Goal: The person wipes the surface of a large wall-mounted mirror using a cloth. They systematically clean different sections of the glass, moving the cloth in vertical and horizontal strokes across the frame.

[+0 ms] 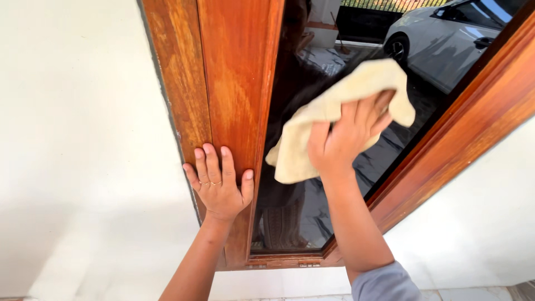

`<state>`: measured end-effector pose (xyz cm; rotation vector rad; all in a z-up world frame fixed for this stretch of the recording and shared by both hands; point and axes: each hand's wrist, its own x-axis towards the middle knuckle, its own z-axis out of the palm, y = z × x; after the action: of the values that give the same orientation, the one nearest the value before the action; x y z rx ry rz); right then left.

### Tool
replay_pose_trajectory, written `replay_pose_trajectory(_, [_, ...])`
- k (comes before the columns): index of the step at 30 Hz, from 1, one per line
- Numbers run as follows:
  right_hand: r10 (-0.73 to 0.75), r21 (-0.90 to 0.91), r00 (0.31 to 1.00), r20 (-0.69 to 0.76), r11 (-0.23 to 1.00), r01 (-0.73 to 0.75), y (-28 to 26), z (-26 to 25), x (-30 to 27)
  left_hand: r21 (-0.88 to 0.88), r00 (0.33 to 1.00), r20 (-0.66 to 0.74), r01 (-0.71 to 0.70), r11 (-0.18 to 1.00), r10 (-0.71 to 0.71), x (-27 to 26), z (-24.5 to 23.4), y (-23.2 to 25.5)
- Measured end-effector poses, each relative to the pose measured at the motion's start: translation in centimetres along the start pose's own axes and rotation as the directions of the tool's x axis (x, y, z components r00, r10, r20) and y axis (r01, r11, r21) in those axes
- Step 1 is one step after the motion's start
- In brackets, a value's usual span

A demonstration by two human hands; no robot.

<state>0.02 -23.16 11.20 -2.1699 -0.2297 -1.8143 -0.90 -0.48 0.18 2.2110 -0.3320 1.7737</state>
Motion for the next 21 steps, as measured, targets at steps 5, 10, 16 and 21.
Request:
replay_pose_trajectory(5, [-0.090, 0.107, 0.993, 0.073, 0.991, 0.082, -1.9, 0.8, -2.0, -0.004, 1.000, -0.008, 0.011, 1.000, -0.011, 0.0, 0.3, 0.1])
replay_pose_trajectory(10, [-0.266, 0.192, 0.902, 0.340, 0.959, 0.210, -1.4, 2.0, -19.1, 0.001, 1.000, -0.008, 0.013, 1.000, -0.013, -0.2, 0.4, 0.1])
replay_pose_trajectory(16, [-0.354, 0.290, 0.436, 0.827, 0.934, 0.207, 0.0, -0.8, -40.4, 0.010, 1.000, -0.021, 0.004, 1.000, -0.004, -0.2, 0.3, 0.0])
replay_pose_trajectory(21, [-0.171, 0.161, 0.207, 0.963, 0.985, 0.063, 2.5, -1.1, -41.0, 0.020, 1.000, -0.016, -0.005, 1.000, 0.005, -0.2, 0.2, 0.0])
